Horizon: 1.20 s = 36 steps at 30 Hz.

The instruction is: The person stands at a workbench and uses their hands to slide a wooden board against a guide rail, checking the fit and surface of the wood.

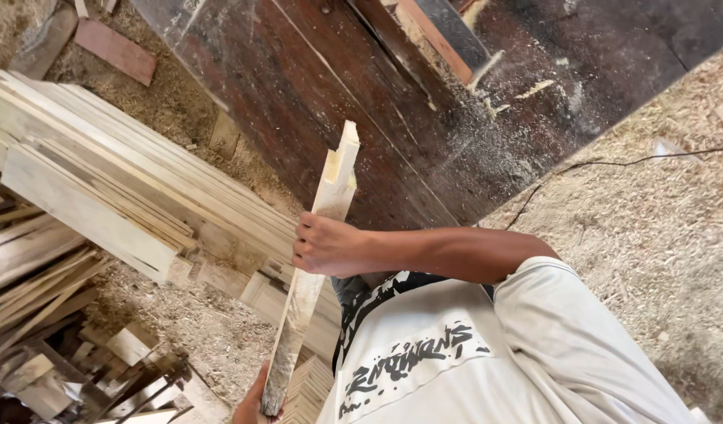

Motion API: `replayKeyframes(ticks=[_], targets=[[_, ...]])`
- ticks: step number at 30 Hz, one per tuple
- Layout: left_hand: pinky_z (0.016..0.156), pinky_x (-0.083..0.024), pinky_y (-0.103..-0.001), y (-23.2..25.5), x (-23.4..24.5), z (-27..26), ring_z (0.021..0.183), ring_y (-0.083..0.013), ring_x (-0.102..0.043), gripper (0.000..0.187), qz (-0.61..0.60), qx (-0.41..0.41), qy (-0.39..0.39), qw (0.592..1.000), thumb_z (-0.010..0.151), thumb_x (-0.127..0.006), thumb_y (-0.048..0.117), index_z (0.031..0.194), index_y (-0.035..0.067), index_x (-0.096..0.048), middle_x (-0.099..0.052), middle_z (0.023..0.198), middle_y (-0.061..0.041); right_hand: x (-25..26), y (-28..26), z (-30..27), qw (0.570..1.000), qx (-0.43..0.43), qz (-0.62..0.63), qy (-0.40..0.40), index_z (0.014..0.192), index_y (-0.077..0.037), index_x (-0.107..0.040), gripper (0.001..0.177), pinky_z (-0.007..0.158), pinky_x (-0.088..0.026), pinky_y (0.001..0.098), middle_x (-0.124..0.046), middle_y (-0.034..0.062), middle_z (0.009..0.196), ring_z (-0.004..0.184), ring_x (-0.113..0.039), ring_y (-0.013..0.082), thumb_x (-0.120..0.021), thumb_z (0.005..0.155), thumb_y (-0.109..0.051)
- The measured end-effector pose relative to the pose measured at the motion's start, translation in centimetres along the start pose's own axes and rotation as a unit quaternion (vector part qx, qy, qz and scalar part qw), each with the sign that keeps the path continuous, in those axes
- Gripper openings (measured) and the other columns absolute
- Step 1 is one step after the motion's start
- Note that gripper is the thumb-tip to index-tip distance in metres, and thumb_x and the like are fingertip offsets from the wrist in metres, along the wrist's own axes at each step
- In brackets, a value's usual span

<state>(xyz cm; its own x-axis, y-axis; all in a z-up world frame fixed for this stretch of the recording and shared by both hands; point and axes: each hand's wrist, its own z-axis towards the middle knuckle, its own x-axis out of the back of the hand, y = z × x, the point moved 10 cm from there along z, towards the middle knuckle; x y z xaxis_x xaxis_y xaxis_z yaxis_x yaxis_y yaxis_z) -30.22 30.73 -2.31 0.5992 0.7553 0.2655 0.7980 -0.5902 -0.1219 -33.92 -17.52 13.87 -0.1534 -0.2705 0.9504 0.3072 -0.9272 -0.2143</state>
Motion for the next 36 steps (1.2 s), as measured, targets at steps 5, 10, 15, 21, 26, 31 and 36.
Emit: replayKeyframes(ticks=[5, 10, 15, 21, 26, 31, 36], targets=[[0.04, -0.04, -0.043, 0.4, 0.7, -0.9, 0.044, -0.0299, -0.051, 0.072, 0.033, 0.003, 0.003, 0.999, 0.079, -0.055, 0.077, 0.112, 0.014, -0.066, -0.055, 0.057, -0.015, 0.1, 0.1, -1.4, 0.999, -0.012, 0.033, 0.014, 0.085, -0.014, -0.067, 0.024, 0.087, -0.046, 0.0354, -0.066, -0.0014, 0.081, 0.087, -0.065, 0.0199, -0.074, 0.067, -0.027], [0.048, -0.049, -0.039, 4.5, 0.1, -3.2, 0.057, -0.0236, -0.06, 0.078, 0.2, -0.201, -0.071, 0.956, 0.078, -0.064, 0.061, 0.146, 0.03, -0.041, -0.063, 0.076, -0.012, -1.5, 0.1, -1.6, 1.0, -0.019, 0.01, -0.022, 0.092, -0.011, -0.068, 0.02, 0.087, -0.045, 0.0346, -0.065, 0.0013, 0.081, 0.084, -0.063, 0.0197, -0.071, 0.082, -0.027], [0.045, -0.04, -0.039, 1.9, 2.3, -1.2, 0.053, -0.0214, -0.047, 0.068, 0.028, -0.051, 0.046, 0.997, 0.096, -0.045, 0.065, 0.142, 0.016, -0.058, -0.053, 0.069, -0.01, -1.4, 0.2, -1.8, 0.999, -0.026, 0.029, -0.006, 0.097, -0.011, -0.067, 0.018, 0.09, -0.046, 0.0345, -0.065, 0.0011, 0.084, 0.089, -0.063, 0.0195, -0.068, 0.084, -0.023], [0.045, -0.042, -0.039, 1.8, 1.7, -0.9, 0.052, -0.0219, -0.05, 0.072, 0.026, -0.062, 0.012, 0.998, 0.091, -0.047, 0.07, 0.135, 0.016, -0.063, -0.057, 0.072, -0.012, -0.2, 0.0, -2.3, 0.999, -0.041, 0.018, 0.005, 0.099, -0.012, -0.064, 0.015, 0.092, -0.046, 0.0347, -0.065, 0.0011, 0.091, 0.095, -0.063, 0.0182, -0.065, 0.09, -0.024], [0.047, -0.042, -0.045, 1.9, 3.2, 0.2, 0.056, -0.0287, -0.052, 0.087, 0.049, -0.042, 0.071, 0.995, 0.08, -0.05, 0.082, 0.131, 0.013, -0.063, -0.061, 0.079, -0.016, 0.6, -0.6, -2.9, 0.995, -0.068, -0.065, 0.035, 0.106, -0.011, -0.064, 0.024, 0.085, -0.047, 0.0326, -0.068, 0.0002, 0.09, 0.092, -0.064, 0.0181, -0.066, 0.086, -0.024], [0.058, -0.051, -0.05, 1.8, 6.9, 0.4, 0.069, -0.0319, -0.057, 0.089, 0.056, -0.008, 0.126, 0.99, 0.082, -0.048, 0.082, 0.133, 0.009, -0.059, -0.066, 0.094, -0.016, -4.1, -3.6, -0.7, 0.991, -0.002, -0.11, -0.078, 0.11, -0.005, -0.062, 0.028, 0.075, -0.049, 0.0334, -0.072, 0.0056, 0.086, 0.075, -0.067, 0.0179, -0.068, 0.091, -0.026], [0.067, -0.05, -0.051, 4.9, 8.7, -1.8, 0.092, -0.0417, -0.055, 0.1, 0.093, -0.046, 0.133, 0.986, 0.095, -0.043, 0.085, 0.138, -0.004, -0.059, -0.067, 0.12, -0.034, -6.7, -8.6, 1.2, 0.985, 0.089, -0.038, -0.146, 0.114, 0.001, -0.06, 0.034, 0.079, -0.055, 0.0415, -0.073, 0.0156, 0.094, 0.084, -0.071, 0.0278, -0.066, 0.094, -0.026]])
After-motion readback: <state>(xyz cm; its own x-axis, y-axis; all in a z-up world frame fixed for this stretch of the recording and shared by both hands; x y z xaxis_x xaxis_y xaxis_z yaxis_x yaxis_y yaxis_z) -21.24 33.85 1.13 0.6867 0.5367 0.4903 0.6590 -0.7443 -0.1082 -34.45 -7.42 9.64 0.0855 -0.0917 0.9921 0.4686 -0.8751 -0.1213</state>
